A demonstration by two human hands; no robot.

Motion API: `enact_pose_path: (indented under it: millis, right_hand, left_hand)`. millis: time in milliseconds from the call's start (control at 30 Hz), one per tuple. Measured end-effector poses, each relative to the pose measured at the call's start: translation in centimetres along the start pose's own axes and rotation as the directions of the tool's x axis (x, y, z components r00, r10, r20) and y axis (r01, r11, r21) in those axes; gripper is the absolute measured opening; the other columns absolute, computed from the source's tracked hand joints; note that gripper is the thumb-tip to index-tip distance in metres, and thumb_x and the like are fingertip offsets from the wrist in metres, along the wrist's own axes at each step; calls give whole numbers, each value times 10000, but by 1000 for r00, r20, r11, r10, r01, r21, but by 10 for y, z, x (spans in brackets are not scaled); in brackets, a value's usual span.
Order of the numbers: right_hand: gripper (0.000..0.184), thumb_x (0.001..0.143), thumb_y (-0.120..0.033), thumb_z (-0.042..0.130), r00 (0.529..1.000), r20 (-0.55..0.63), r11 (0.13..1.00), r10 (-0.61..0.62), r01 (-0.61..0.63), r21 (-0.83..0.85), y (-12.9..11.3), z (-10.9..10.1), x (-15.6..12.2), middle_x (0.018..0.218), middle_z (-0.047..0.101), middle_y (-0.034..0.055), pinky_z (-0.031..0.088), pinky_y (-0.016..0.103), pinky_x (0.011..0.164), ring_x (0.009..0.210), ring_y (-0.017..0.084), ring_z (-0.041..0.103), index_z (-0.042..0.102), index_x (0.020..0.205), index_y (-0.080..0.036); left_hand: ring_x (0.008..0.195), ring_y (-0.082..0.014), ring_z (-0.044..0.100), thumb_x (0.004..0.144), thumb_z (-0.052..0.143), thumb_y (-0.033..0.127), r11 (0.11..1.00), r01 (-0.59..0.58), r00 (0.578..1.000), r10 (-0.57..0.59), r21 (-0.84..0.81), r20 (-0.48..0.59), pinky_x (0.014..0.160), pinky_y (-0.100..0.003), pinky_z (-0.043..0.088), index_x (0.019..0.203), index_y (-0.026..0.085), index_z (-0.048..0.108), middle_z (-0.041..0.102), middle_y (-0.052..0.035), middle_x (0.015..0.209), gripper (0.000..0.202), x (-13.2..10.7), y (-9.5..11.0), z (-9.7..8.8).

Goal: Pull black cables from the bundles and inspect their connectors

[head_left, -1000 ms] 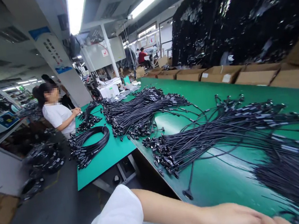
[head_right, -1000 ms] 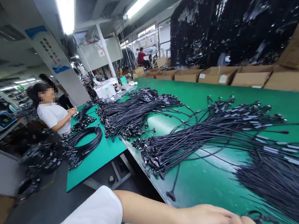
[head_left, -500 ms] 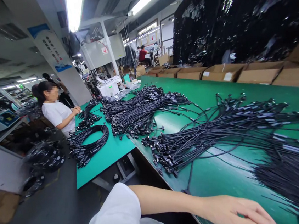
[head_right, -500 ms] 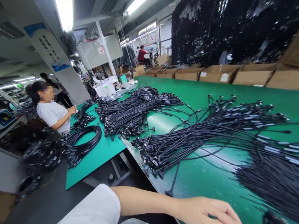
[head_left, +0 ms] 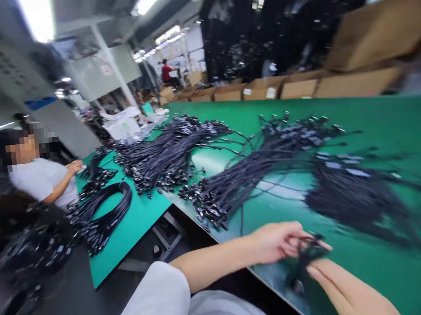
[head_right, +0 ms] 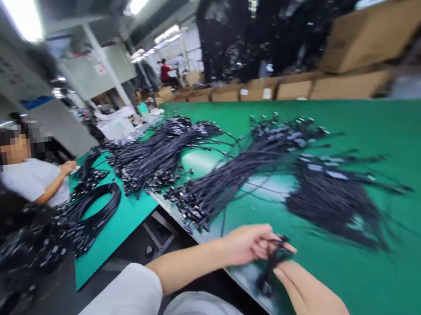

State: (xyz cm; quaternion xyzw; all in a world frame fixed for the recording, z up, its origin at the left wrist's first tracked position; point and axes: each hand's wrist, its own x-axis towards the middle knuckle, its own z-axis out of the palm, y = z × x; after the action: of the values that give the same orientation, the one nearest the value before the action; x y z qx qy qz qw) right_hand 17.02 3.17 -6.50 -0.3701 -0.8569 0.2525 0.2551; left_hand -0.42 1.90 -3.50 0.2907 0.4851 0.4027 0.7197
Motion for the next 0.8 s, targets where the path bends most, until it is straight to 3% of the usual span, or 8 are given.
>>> enact_pose_path:
  millis: [67,167,233,367,500,633,700,800]
  right_hand:
    - [403,875,-504,363,981,96,979,166,-176,102,-5,-7,1,743,686,49,502,315,602,663,223,635,629,726,-242]
    - [373,852,-479,373,947,91,929,310,-322,183,-12,-24,6,689,625,43,445,311,659,683,207,580,533,628,-227]
    - [327,844,-437,391,937,36,915,347,-346,207,-16,-33,8,728,618,42,405,307,692,724,197,554,544,659,-216]
    - [333,854,-439,433,952,124,853,281,-307,421,-28,-30,3,697,569,20,363,276,666,697,157,504,552,665,-192]
    - [390,780,-548,570,882,334,540,331,-468,700,-27,-13,-7,515,339,-65,213,233,490,478,87,287,522,652,-182]
    - [466,684,-613,674,830,423,220,364,-518,827,-19,0,-10,568,392,-62,172,228,438,442,53,206,531,691,-169]
    - [446,775,-606,601,859,361,338,363,-483,808,-19,-3,-13,569,421,-44,244,232,444,444,70,270,554,702,-169]
    - [390,945,-470,443,946,62,819,317,-306,485,-26,-22,-18,678,571,31,425,282,624,624,147,514,644,786,-176]
  left_hand:
    - [530,-86,376,942,400,361,965,-142,985,117,222,124,538,-226,333,654,117,646,574,-29,632,450,-19,5,4]
    - [781,-137,537,885,541,447,774,-298,935,119,559,334,778,-243,416,811,172,741,670,-32,833,348,-27,-6,3]
    - [755,-144,542,917,436,547,744,-268,951,102,612,291,780,-262,429,907,183,746,655,-29,806,478,-21,-21,-2]
    - [774,-164,584,925,275,666,855,-234,969,168,463,180,802,-305,473,1027,113,707,662,-77,862,709,-4,-39,-12]
    - [1255,-247,495,873,523,610,770,-469,882,377,433,284,1106,-358,342,1108,151,686,609,-117,1269,541,-7,-29,-8]
    - [1250,-232,528,924,505,505,811,-437,895,349,389,278,1119,-372,348,1185,166,640,616,-117,1296,449,-15,-28,6]
    - [1165,-219,590,945,473,470,858,-398,914,341,323,220,1054,-358,417,1202,159,615,643,-122,1250,428,-14,-33,9]
    - [882,-184,677,966,406,456,855,-350,935,340,381,97,834,-309,525,1222,133,570,705,-118,1049,444,-5,-36,7]
